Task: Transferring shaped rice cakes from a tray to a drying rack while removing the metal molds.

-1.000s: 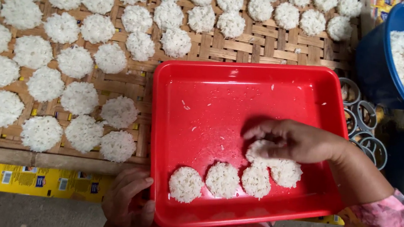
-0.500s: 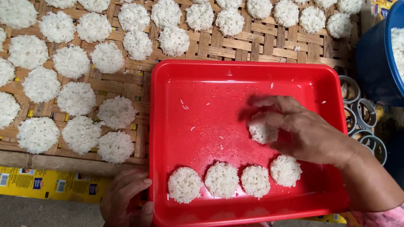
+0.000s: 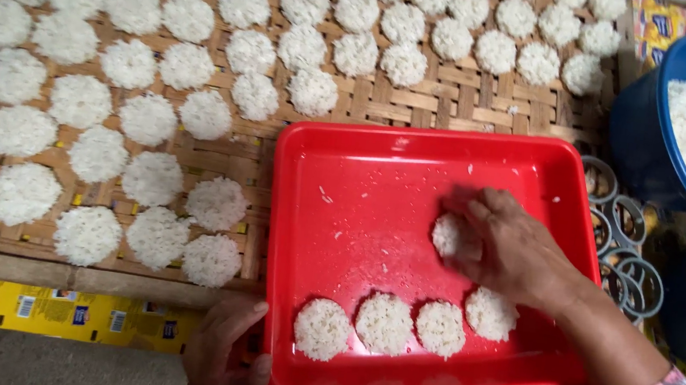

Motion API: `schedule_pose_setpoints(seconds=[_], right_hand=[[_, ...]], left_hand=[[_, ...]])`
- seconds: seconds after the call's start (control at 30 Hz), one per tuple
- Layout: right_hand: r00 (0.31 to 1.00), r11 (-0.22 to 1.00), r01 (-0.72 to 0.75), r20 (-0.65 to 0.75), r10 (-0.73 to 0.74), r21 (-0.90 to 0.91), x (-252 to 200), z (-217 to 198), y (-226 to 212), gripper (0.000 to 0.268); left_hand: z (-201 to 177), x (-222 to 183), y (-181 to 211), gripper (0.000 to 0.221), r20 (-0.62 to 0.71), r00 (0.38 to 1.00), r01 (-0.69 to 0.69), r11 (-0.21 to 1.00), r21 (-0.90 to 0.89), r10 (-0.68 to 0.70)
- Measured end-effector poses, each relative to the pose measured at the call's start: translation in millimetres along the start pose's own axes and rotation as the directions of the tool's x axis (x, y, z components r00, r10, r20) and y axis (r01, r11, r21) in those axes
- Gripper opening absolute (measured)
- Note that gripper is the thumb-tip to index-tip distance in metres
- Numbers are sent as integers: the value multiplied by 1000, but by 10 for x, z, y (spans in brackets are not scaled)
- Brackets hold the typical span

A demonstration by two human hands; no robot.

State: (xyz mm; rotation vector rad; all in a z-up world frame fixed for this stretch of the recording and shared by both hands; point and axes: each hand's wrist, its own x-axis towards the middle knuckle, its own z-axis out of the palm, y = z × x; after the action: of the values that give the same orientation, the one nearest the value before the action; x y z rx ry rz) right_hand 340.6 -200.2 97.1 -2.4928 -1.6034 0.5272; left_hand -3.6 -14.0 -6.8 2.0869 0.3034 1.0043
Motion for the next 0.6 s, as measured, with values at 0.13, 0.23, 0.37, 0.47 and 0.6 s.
schedule_pose_setpoints(seconds=[0.13,0.23,0.37,0.47,0.6], right_hand=[[961,983,-134,227,160,-126,-9,91,10,62],[959,992,-80,263,105,-101,-9,10,-145,50],[877,948,-307,412,247,87,105,-153,-108,56],[913,605,-324,407,0,727,251,-308,22,64],[955,419,-287,221,200,861,683,-679,-220,54]], left_hand=[[-67,58,59,69,92,962,268,954,-135,-257],[-103,284,251,73,296,907,381,884,-269,-300],[-112,328,393,84,390,787,615,654,-440,-478],[-60,155,325,81,364,821,570,632,-524,-439],[-80,91,393,80,389,841,540,530,-654,-377]])
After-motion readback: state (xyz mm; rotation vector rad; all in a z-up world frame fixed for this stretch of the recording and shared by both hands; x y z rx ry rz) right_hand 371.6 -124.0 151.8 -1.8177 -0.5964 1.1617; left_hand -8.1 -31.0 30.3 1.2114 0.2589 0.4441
